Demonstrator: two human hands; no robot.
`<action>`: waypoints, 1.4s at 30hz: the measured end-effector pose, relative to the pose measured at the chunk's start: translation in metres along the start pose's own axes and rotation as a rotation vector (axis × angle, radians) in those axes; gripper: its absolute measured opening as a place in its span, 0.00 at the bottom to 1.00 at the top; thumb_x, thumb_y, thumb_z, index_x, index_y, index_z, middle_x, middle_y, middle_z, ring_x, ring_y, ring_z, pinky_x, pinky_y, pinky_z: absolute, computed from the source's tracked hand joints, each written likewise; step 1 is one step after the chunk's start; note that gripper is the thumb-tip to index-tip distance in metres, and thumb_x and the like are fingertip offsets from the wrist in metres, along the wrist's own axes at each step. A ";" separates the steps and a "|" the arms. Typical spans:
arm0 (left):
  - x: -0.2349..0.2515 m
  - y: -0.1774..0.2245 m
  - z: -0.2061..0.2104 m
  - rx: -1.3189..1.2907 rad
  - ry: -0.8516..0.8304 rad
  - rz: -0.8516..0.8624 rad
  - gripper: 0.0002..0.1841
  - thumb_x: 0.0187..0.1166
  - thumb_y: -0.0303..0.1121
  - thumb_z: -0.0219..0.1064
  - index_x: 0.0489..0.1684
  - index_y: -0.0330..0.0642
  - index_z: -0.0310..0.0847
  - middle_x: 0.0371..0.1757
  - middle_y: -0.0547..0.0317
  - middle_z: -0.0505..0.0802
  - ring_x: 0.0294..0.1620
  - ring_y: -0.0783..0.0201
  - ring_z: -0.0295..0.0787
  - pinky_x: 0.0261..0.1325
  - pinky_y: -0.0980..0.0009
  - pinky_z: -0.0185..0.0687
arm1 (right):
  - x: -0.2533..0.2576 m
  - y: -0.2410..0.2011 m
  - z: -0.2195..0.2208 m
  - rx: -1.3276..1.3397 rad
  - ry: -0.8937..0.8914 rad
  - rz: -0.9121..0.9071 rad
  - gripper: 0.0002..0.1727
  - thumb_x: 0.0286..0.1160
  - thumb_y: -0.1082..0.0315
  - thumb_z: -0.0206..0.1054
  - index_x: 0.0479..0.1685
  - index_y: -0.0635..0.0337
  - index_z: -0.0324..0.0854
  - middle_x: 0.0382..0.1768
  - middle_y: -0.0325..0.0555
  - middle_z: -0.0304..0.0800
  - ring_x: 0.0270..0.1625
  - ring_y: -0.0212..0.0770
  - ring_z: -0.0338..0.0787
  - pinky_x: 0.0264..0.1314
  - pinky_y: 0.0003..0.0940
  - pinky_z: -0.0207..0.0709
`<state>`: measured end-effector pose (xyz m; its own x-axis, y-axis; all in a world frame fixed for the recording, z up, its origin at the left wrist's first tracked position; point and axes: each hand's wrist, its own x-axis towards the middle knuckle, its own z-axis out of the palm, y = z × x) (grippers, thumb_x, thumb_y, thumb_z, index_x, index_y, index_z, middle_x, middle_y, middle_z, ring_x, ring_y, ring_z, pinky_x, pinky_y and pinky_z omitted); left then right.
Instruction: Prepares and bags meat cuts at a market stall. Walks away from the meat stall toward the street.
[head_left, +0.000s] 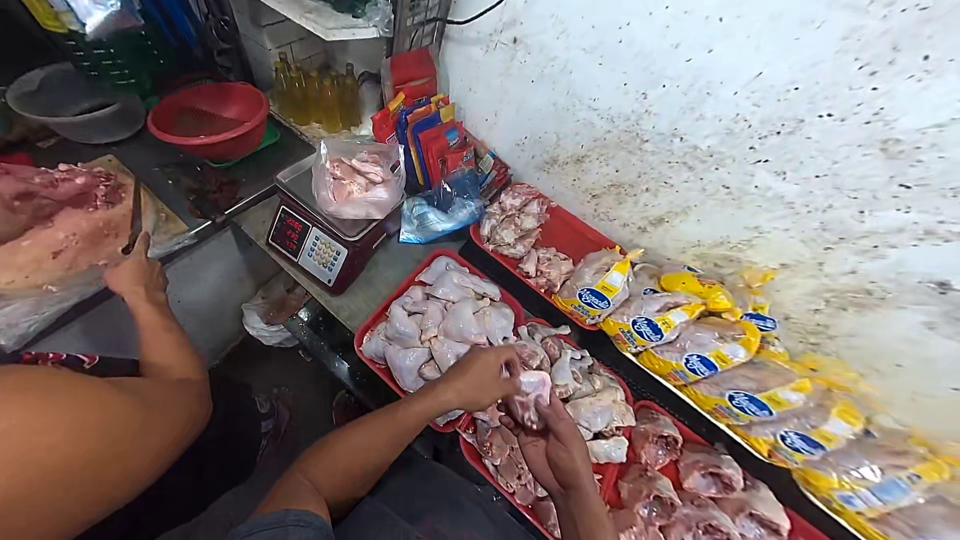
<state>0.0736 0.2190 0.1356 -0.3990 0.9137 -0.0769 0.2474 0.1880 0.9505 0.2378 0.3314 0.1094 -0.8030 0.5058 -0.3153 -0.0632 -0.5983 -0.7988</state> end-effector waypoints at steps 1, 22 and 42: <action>-0.004 0.001 0.003 0.032 -0.089 0.027 0.15 0.82 0.35 0.69 0.61 0.39 0.86 0.49 0.46 0.94 0.48 0.52 0.92 0.58 0.49 0.86 | -0.002 0.001 -0.005 -0.046 0.090 0.031 0.21 0.84 0.62 0.59 0.72 0.58 0.73 0.48 0.57 0.93 0.40 0.49 0.96 0.37 0.45 0.92; 0.080 -0.075 -0.393 0.544 0.844 -0.725 0.34 0.69 0.47 0.76 0.66 0.25 0.79 0.75 0.19 0.76 0.74 0.24 0.76 0.68 0.25 0.74 | -0.042 0.045 0.008 -0.094 0.653 0.058 0.13 0.89 0.72 0.52 0.66 0.60 0.73 0.39 0.53 0.92 0.30 0.45 0.94 0.28 0.41 0.89; 0.103 -0.087 -0.320 0.945 0.497 -0.425 0.24 0.67 0.34 0.78 0.62 0.32 0.85 0.70 0.30 0.84 0.75 0.29 0.75 0.74 0.28 0.66 | -0.037 0.025 0.011 -0.258 0.560 0.046 0.15 0.90 0.74 0.49 0.70 0.61 0.69 0.40 0.49 0.91 0.30 0.41 0.94 0.30 0.39 0.90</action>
<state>-0.2712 0.1816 0.1416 -0.8610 0.5084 -0.0103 0.4894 0.8340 0.2547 0.2595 0.2913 0.1069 -0.3639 0.7743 -0.5177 0.1654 -0.4933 -0.8540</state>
